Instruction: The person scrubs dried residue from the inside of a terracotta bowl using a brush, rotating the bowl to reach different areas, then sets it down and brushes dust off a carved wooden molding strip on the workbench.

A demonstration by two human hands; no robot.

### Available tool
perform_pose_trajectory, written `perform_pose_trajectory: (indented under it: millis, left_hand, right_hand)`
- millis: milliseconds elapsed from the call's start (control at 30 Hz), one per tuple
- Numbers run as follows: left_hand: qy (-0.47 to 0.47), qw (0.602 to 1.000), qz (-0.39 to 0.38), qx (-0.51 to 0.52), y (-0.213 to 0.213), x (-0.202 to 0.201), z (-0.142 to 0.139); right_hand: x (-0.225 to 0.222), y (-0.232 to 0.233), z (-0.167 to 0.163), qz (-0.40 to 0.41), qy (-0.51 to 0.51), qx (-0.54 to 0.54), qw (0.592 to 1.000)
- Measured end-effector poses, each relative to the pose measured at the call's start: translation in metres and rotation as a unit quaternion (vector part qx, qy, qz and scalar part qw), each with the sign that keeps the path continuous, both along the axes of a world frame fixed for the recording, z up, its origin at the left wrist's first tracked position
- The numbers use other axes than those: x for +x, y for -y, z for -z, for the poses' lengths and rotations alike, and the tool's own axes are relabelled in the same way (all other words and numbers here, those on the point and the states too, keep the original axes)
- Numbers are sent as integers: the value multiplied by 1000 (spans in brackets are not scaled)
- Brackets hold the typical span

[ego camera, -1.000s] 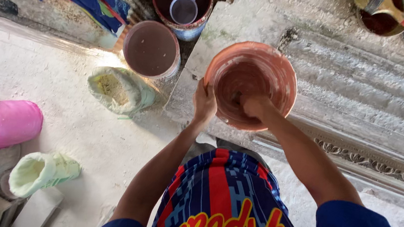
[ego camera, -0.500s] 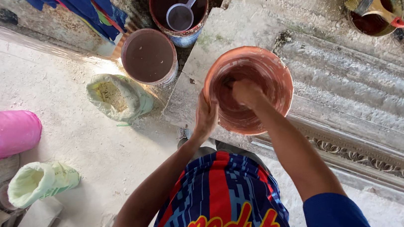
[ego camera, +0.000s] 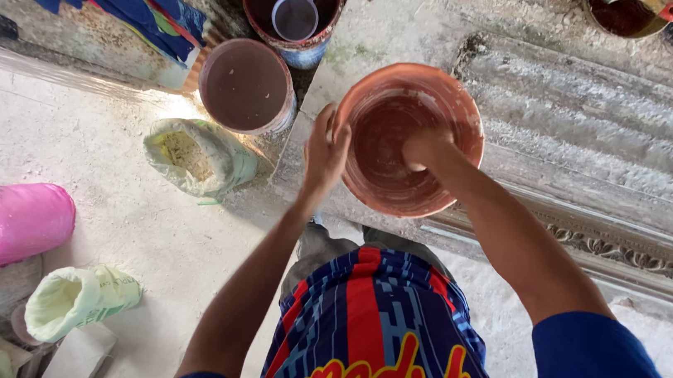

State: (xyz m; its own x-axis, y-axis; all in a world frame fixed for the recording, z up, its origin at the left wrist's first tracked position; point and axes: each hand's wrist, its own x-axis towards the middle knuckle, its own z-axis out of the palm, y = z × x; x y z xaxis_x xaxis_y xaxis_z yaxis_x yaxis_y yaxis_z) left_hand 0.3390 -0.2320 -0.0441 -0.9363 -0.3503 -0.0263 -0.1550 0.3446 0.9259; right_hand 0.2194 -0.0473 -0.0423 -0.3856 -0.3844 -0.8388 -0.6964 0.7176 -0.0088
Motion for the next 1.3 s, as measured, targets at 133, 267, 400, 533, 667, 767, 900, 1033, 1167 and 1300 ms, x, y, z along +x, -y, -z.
perform_pose_trajectory:
  millis: [133,267,400,533,667,767,900,1033,1167,1300]
  left_hand:
    - [-97,990,-54,-84,-35,42,28]
    - [29,983,-145,110,-46,47,56]
    - [5,987,-143,69,-41,34,53]
    - [4,993,-100,63,-36,24,38]
    - [3,997,-72,29,-30,18,34]
    - [-27,998,-52,5,-26,16,36]
    - [74,996,-40,43,-27,15,36]
    - [35,998,-11,45,-27,7,30]
    - [48,997,62,4,-17,-11,23]
    - [-15,996,87,-4,-14,-30,16]
  right_hand:
    - [-6,-9,15,112,6,-100,989]
    - [36,-22,51,95,-46,-122,987]
    - [60,-34,56,85,45,-46,994]
    - [34,-30,36,79,45,-3,996]
    - [14,-8,31,114,-36,-89,989]
    - [32,-3,38,112,-74,-115,984]
    - [62,-30,38,124,15,-54,991]
    - [51,-50,22,115,53,41,991]
    - [35,-24,17,154,-15,-58,986]
    - [51,0,29,148,-127,-134,972]
